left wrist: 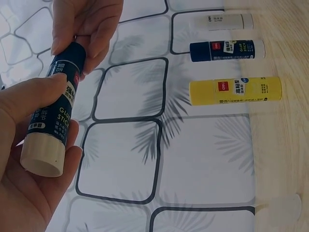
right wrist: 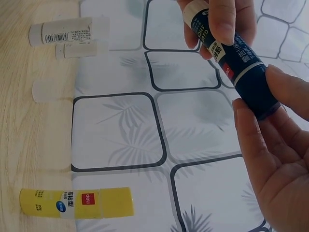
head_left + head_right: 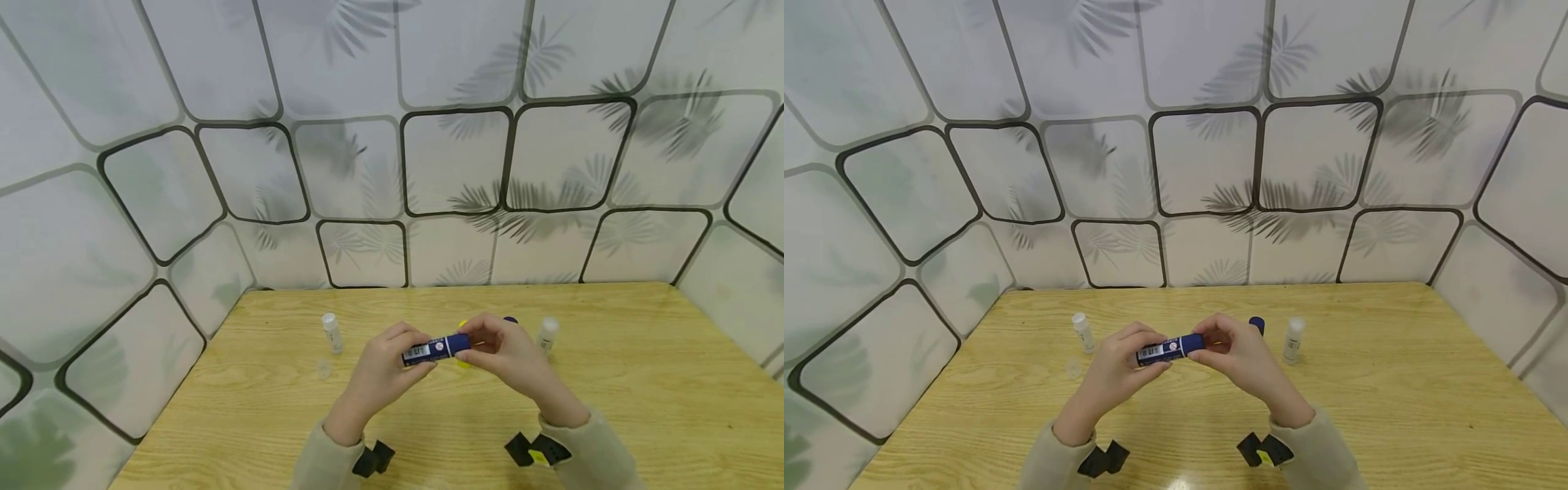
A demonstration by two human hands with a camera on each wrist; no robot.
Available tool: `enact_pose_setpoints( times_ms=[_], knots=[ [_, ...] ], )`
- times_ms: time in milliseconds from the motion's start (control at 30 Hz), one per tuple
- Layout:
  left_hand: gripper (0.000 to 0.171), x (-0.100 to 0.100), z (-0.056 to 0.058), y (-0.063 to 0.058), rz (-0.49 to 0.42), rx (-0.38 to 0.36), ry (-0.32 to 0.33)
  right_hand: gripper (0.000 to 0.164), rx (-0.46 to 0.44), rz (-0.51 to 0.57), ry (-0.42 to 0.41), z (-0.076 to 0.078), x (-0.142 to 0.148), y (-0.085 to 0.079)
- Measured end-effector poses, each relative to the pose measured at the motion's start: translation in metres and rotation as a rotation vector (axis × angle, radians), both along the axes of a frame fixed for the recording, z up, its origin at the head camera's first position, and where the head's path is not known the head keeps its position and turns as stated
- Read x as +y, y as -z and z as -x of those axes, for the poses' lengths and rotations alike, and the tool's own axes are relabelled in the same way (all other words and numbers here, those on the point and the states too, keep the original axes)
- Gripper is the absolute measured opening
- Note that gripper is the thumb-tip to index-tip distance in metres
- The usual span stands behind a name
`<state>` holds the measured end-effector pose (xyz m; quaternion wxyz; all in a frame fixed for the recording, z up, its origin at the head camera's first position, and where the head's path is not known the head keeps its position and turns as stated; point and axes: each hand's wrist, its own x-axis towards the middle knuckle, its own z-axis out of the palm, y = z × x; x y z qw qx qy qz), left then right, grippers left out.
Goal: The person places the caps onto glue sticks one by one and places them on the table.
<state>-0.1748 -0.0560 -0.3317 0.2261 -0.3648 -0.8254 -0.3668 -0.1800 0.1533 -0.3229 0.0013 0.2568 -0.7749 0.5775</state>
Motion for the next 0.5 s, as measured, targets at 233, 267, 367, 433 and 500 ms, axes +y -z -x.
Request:
enact_pose_setpoints(
  times_ms=[233,267,367,433,500],
  knots=[
    [0.026,0.0006,-0.0001,0.0004,0.008,0.022,-0.015,0.024,0.021,-0.016,0.027,-0.0001,-0.0002,0.0001],
    [0.026,0.0007,0.0,0.0005,0.009,0.024,-0.018,0.024,0.022,-0.016,0.029,-0.0002,-0.0002,0.0001],
    [0.025,0.0012,0.0,0.0006,0.009,0.03,-0.025,0.024,0.024,-0.019,0.039,-0.0005,-0.0003,0.0002],
    [0.025,0.0014,-0.0001,0.0007,0.007,0.035,-0.024,0.024,0.026,-0.023,0.051,-0.001,-0.0005,0.0],
    [0.025,0.0014,-0.0006,0.0005,0.002,0.042,-0.023,0.024,0.026,-0.028,0.061,-0.0017,-0.0007,-0.0003]
  ],
)
